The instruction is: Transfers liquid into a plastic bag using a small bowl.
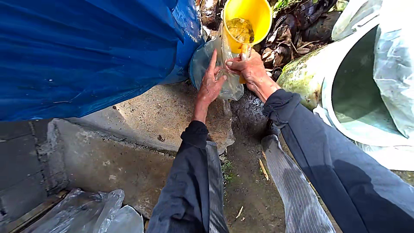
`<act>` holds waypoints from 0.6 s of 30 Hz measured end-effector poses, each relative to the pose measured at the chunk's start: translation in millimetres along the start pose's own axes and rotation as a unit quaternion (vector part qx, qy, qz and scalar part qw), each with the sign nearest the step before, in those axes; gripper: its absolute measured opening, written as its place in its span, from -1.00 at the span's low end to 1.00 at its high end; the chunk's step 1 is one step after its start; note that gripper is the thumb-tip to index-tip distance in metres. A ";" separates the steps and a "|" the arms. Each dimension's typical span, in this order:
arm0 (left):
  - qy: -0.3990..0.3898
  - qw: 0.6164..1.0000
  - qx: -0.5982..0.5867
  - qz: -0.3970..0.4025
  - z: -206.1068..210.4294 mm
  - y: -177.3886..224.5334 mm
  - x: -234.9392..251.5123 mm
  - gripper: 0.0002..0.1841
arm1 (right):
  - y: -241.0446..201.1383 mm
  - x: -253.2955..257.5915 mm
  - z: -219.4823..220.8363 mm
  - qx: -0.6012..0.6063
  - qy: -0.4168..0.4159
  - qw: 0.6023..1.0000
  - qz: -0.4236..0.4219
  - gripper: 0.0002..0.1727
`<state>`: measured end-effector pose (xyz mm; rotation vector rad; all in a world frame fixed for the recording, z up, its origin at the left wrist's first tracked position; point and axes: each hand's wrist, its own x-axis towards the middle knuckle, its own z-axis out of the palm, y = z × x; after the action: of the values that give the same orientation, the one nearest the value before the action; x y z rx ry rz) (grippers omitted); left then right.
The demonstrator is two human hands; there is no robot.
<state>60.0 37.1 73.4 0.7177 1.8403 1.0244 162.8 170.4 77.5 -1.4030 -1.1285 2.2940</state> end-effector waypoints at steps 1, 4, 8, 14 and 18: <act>0.020 0.999 -0.013 -0.028 0.3 4.4 -6.5 -0.24 | -0.2 -0.6 -1.2 0.006 -0.007 1.000 0.004 -0.43; 0.062 0.994 -0.061 -0.060 -1.6 10.2 -31.9 -0.39 | -0.1 -4.5 -5.4 0.021 -0.020 0.999 0.015 -0.43; 0.106 0.987 -0.084 -0.083 2.1 -1.0 -6.4 -0.33 | 11.7 -11.0 4.5 0.026 -0.029 0.999 0.013 -0.43; 0.119 0.992 0.030 -0.024 22.5 16.7 -2.4 -0.66 | 16.4 -25.9 -20.6 0.025 -0.046 0.999 -0.009 -0.39; 0.165 0.962 0.217 0.031 13.9 13.6 4.0 -0.62 | -32.6 -118.6 -98.5 -0.069 -0.040 0.997 -0.004 -0.55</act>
<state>71.5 51.9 79.9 0.9059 2.3871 0.8194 300.1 176.7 154.6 -1.3618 -1.3375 2.3249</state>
